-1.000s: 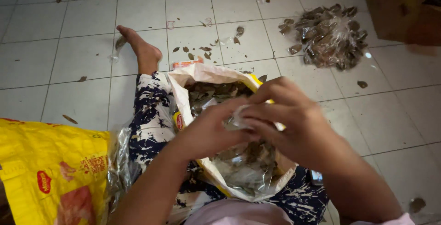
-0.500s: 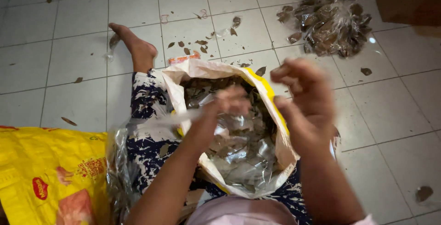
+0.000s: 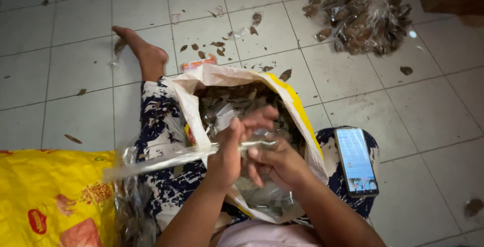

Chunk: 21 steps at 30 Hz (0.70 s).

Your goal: Sorting and handling small plastic packets from a large bulk bag while sitting on the floor

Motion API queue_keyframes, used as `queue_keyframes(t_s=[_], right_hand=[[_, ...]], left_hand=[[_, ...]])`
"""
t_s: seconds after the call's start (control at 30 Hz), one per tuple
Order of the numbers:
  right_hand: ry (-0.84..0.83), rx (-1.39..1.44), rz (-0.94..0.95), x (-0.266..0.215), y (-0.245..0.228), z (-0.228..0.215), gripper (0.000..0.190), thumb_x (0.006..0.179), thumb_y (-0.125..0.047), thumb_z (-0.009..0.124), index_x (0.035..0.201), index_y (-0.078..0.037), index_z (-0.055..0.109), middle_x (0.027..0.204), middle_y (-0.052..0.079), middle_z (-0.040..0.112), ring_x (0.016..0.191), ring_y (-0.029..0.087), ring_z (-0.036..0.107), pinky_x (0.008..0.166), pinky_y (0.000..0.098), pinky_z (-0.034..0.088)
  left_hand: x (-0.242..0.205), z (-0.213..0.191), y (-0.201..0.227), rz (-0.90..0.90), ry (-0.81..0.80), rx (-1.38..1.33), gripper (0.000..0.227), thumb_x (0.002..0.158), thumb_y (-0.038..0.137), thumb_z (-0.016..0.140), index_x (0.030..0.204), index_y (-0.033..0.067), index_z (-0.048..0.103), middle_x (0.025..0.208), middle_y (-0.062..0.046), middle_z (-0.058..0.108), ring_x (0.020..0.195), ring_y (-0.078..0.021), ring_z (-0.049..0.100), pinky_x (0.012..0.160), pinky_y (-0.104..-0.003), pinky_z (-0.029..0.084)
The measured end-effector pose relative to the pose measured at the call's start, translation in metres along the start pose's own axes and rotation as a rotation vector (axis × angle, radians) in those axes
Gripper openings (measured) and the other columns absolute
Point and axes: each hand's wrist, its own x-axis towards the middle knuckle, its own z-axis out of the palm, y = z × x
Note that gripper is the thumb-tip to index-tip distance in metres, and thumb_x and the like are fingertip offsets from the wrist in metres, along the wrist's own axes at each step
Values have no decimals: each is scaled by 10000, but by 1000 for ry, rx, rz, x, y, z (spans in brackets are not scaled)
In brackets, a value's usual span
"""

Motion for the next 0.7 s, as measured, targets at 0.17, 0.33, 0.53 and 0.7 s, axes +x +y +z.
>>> queue_keyframes(t_s=[0.17, 0.33, 0.53, 0.7], right_hand=[[-171, 391, 580, -11, 106, -79, 228, 885, -48, 733, 1096, 38, 734, 1058, 177, 767, 903, 263, 736, 800, 368, 589], [-314, -55, 244, -9, 14, -24, 467, 1019, -322, 600, 1388, -61, 486, 1172, 147, 653, 942, 228, 676, 691, 292, 589], [-290, -737, -419, -22, -7, -16, 398, 997, -449, 576, 1294, -190, 633, 1541, 159, 438, 1532, 391, 347, 1282, 619, 298], [-102, -426, -176, -20, -9, -45, 174, 876, -135, 627, 912, -109, 796, 975, 87, 772, 904, 180, 708, 820, 337, 582]], left_hand=[[-8, -2, -13, 186, -15, -270, 614, 1079, 423, 325, 568, 104, 440, 496, -74, 430, 476, -225, 472, 501, -342, 366], [-34, -40, -30, 9, 156, 124, 462, 1001, 236, 404, 545, 167, 373, 518, -4, 378, 491, -156, 365, 513, -355, 328], [-64, -67, -100, -80, -408, 719, 221, 777, 71, 587, 948, 167, 688, 1002, 0, 720, 955, -143, 669, 827, -303, 506], [-49, -2, -21, -521, -35, 324, 542, 840, 360, 635, 1313, 118, 737, 1312, -20, 773, 1225, -134, 662, 1054, -305, 467]])
